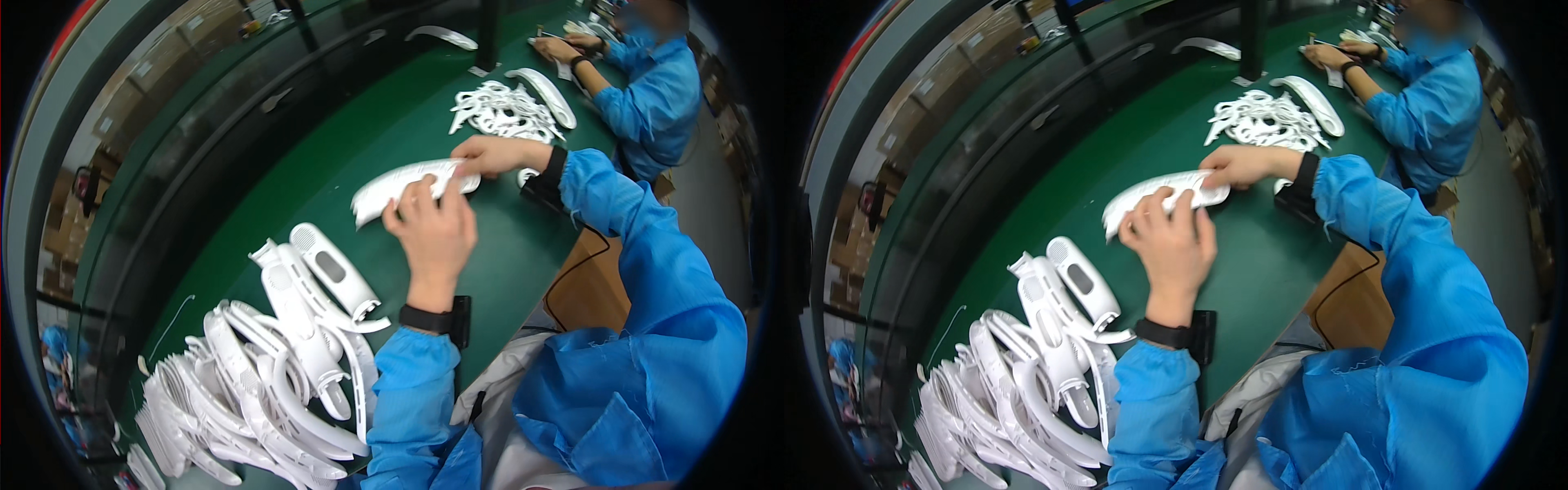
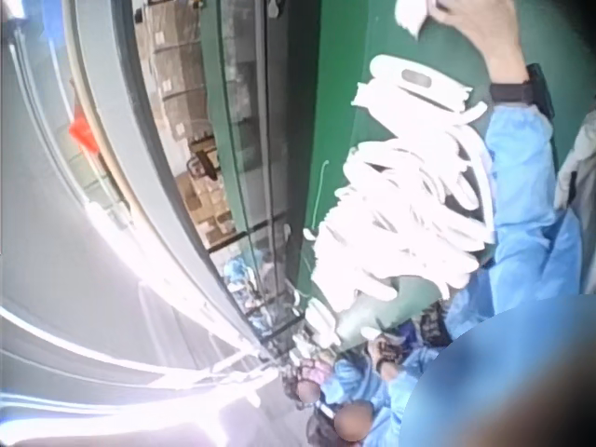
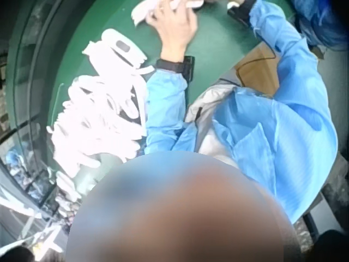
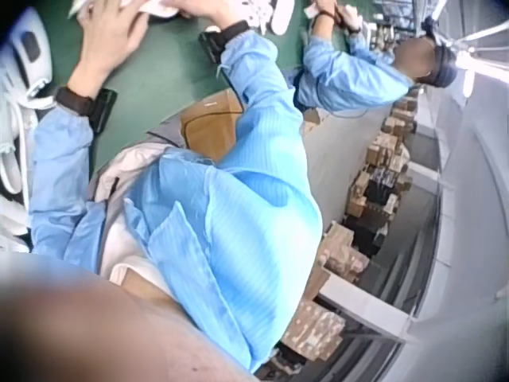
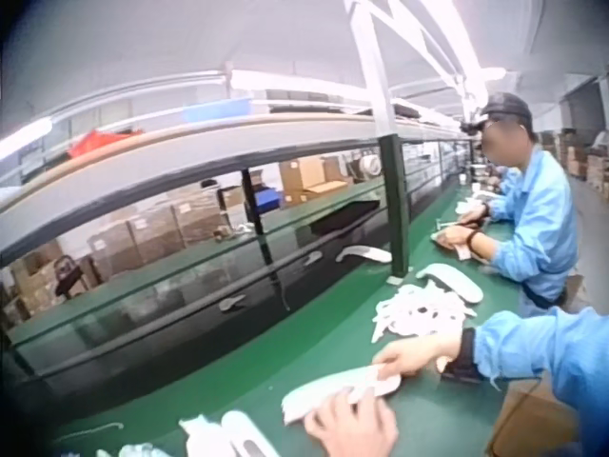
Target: The person picks up a white plastic housing and a white plastic bracket, fits the bracket into the housing, and presses them together. The person then places the assembled unit onto the green work surface and repeats the process.
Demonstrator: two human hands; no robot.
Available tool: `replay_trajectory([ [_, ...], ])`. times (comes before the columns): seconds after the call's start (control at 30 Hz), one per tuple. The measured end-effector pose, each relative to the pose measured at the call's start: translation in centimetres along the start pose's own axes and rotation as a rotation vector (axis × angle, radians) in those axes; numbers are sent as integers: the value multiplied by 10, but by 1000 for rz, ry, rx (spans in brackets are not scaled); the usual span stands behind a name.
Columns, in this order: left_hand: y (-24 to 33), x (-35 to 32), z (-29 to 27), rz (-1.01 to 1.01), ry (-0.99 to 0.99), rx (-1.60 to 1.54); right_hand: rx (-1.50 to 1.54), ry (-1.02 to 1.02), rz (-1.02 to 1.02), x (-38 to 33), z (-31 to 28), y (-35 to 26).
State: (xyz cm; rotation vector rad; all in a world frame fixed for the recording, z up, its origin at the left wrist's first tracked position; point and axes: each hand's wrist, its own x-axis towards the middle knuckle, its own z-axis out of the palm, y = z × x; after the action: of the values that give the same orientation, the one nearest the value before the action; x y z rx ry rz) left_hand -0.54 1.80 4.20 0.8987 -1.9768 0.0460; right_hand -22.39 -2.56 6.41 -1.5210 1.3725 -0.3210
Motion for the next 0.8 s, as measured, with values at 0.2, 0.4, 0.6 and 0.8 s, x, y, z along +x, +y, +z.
replay_trajectory([
  [0.2, -26, -14, 14, -207, -121, -190, 232, 337, 40, 74, -8, -15],
  [0.4, -21, -24, 28, -263, -287, -242, 640, 577, -58, 127, 2, -23],
  [0.6, -27, -20, 24, -275, -309, -212, 498, 367, -130, 105, 31, -30],
  [0.8, -16, -15, 25, -411, -123, -385, 467, 365, -336, 77, 36, 2],
])
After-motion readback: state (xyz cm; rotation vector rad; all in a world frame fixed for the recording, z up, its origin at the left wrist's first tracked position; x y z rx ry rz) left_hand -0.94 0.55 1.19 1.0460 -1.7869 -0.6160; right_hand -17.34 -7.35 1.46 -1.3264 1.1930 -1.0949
